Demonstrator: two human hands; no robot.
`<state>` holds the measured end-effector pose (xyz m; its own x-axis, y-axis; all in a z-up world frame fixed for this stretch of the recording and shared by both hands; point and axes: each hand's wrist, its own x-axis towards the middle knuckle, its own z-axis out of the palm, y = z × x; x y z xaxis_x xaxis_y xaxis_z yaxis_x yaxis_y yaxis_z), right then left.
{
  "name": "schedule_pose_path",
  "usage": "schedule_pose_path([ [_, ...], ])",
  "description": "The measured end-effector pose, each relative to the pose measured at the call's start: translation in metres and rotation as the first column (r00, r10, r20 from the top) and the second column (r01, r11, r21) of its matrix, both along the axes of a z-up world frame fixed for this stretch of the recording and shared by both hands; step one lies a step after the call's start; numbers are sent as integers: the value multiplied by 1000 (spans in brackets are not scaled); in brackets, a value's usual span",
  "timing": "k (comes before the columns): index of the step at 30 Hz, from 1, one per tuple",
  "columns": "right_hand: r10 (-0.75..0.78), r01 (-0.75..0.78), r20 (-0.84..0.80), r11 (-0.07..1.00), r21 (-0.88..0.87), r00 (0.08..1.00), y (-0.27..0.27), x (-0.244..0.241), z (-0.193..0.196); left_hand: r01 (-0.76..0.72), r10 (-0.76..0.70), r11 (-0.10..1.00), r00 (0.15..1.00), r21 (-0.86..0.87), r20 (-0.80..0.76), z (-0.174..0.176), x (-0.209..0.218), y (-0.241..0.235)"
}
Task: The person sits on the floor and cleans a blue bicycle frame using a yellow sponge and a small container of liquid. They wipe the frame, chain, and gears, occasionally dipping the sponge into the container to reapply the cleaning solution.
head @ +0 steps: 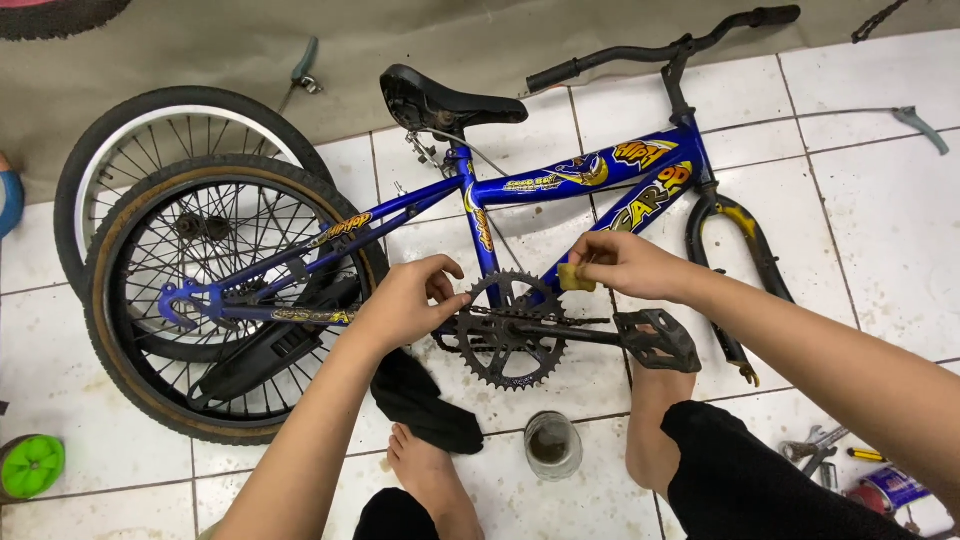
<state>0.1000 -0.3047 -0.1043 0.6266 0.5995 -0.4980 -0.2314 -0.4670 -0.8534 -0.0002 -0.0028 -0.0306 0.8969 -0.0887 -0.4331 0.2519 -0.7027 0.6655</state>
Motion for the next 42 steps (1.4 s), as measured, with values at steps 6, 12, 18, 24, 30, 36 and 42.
schedule_pose_path([
  [6, 118, -125, 263, 992, 9, 957, 37, 3, 31, -43, 43, 999, 999, 3, -22, 11, -1, -2],
  [12, 326, -338, 454, 939, -56, 829, 74, -15, 56, -50, 50, 998, 998, 31, -26, 17, -2, -3],
  [18, 354, -402, 644, 912, -77, 679, 97, -24, 40, 19, -20, 1000, 1000, 24, 23, 22, -5, 0],
  [24, 561, -427, 594, 827, -366, 577, 92, -12, 45, 40, -41, 999, 999, 31, 30, 19, -3, 3],
  [30, 558, -378, 594, 830, -411, 579, 97, -11, 55, 8, -8, 1000, 1000, -11, -21, 20, -4, 4],
  [36, 506, -405, 569, 862, -304, 649, 103, -14, 60, 15, -20, 995, 999, -101, -43, 16, -2, 5],
  [42, 471, -418, 538, 880, -226, 699, 97, -6, 45, 26, -29, 997, 999, -71, -39, 10, -1, 6],
])
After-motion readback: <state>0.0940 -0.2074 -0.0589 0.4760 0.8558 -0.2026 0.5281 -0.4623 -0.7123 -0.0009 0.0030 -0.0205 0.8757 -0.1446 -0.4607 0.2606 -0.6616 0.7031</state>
